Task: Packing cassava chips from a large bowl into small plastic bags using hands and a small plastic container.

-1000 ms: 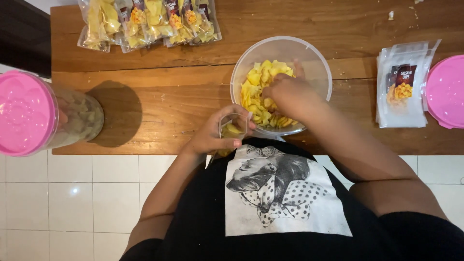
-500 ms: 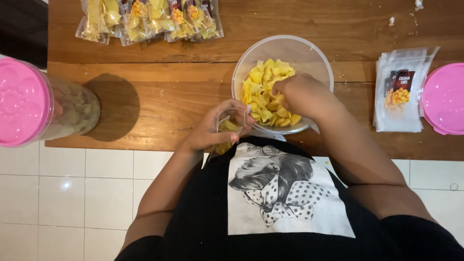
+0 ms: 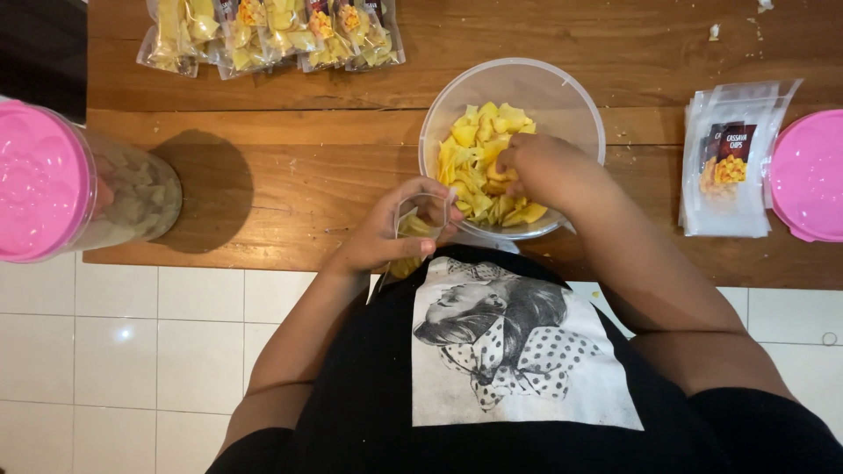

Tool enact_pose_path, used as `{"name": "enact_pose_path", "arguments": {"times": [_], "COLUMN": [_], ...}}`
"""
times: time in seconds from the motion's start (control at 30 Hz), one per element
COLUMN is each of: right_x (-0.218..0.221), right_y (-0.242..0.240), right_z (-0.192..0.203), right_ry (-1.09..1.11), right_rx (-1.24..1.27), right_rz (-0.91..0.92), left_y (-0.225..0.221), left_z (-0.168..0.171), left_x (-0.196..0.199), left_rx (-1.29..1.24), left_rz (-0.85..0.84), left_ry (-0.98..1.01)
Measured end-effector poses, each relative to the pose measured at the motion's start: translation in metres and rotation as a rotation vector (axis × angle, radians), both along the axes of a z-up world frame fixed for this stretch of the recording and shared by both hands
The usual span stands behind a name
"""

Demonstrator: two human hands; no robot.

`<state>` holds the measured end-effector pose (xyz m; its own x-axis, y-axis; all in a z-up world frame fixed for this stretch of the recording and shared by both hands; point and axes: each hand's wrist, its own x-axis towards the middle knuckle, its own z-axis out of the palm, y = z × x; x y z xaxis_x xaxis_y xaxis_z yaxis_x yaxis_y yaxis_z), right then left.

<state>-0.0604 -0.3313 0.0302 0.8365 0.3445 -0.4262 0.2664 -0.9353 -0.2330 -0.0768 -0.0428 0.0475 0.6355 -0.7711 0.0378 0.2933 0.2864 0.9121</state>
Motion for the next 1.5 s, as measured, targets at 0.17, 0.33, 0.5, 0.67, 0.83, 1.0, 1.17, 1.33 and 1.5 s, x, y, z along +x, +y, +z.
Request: {"name": "enact_pose_path", "arguments": {"times": [0.17,0.33,0.5,0.67,0.83,1.0,1.17,1.33,1.5], "right_x": [-0.01,-0.007,-0.002,-0.008,-0.014,-0.031,-0.029,-0.029,-0.029], "right_y": [0.007,0.008,0.007,-0.005,-0.007,0.013,0.035,0.04,0.045], "right_z": [0.015,0.001,-0.007,0.028,0.058,0.105,0.148,0.183,0.204], "right_ry": [-0.019,0.006,-0.218,-0.112,-0.219,-0.176,-0.246,-0.294,-0.483], "right_rx": [-0.022,-0.008,-0.164,0.148,0.491,1.133,1.076,0.991,0.788], "right_rz": [-0.048,0.001,0.117,-0.041,-0.203,-0.286,0.026,0.167,0.365], "left_y": [0.0,0.0,-0.001,0.002,0.004,-0.009,-0.021,-0.034,-0.039], "left_z": [0.001,0.005,0.004,0.0,0.011,0.018,0.022,0.005,0.047], "left_x": [-0.001,0.0,-0.002,0.0,0.005,0.015,0.008,0.014,0.033], "left_rx": [-0.021,-0.014,-0.022,-0.03,0.007,0.08,-0.02,-0.147,-0.297], "left_rz": [-0.001,-0.006,0.009,-0.009,-0.054,-0.16,-0.224,-0.145,-0.36], "left_ry": [0.041,0.051,0.045,0.077,0.011,-0.106,-0.032,-0.107,-0.196]}}
